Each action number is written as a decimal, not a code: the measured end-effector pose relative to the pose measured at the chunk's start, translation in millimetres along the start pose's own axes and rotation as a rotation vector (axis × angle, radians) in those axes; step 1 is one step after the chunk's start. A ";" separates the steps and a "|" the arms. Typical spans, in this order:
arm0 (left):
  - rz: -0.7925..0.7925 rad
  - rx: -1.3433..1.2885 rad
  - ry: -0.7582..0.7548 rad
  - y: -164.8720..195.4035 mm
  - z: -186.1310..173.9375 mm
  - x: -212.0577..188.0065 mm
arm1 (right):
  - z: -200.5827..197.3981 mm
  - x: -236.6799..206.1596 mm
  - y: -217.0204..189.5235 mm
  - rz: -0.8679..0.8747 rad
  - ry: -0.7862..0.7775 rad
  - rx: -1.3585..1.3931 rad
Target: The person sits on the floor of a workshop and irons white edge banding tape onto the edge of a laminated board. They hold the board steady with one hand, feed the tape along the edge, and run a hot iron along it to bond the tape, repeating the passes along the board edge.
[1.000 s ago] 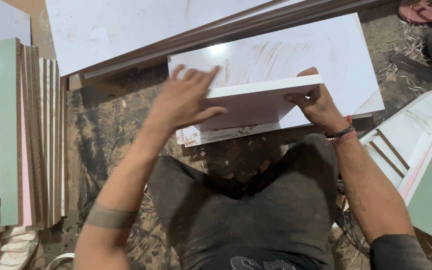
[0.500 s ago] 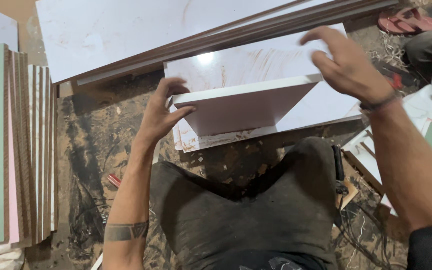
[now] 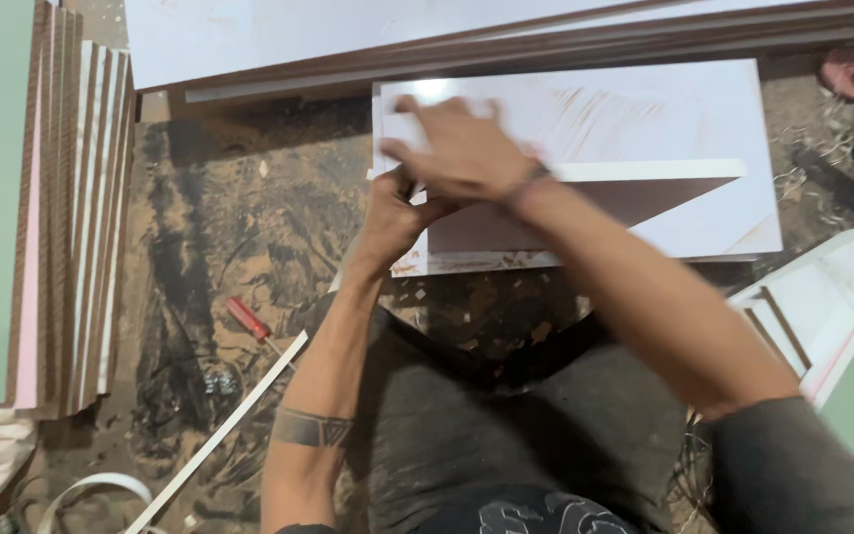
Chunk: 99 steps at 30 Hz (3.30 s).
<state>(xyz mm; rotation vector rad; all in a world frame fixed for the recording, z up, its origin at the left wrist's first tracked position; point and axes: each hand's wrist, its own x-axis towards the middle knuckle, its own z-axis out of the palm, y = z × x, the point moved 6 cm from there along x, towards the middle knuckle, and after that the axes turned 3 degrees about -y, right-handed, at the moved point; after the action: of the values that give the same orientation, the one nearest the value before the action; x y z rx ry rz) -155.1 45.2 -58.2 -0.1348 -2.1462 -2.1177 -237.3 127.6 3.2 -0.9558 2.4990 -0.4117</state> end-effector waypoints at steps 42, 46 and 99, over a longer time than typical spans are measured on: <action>0.072 0.124 0.070 18.2 18.4 -19.2 | -90.1 -245.0 222.0 0.305 0.449 0.400; 0.094 0.121 0.057 20.0 19.8 -19.1 | -96.2 -239.4 171.9 0.255 0.506 -0.569; 0.247 0.232 0.085 -20.5 13.6 -21.9 | 26.6 15.1 -29.0 -0.077 0.030 -0.009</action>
<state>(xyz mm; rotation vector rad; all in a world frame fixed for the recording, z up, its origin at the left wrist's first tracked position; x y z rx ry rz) -136.8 59.0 -81.9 -0.2663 -2.1784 -1.6993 -218.1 93.3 -12.0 -1.0587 2.4991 -0.4429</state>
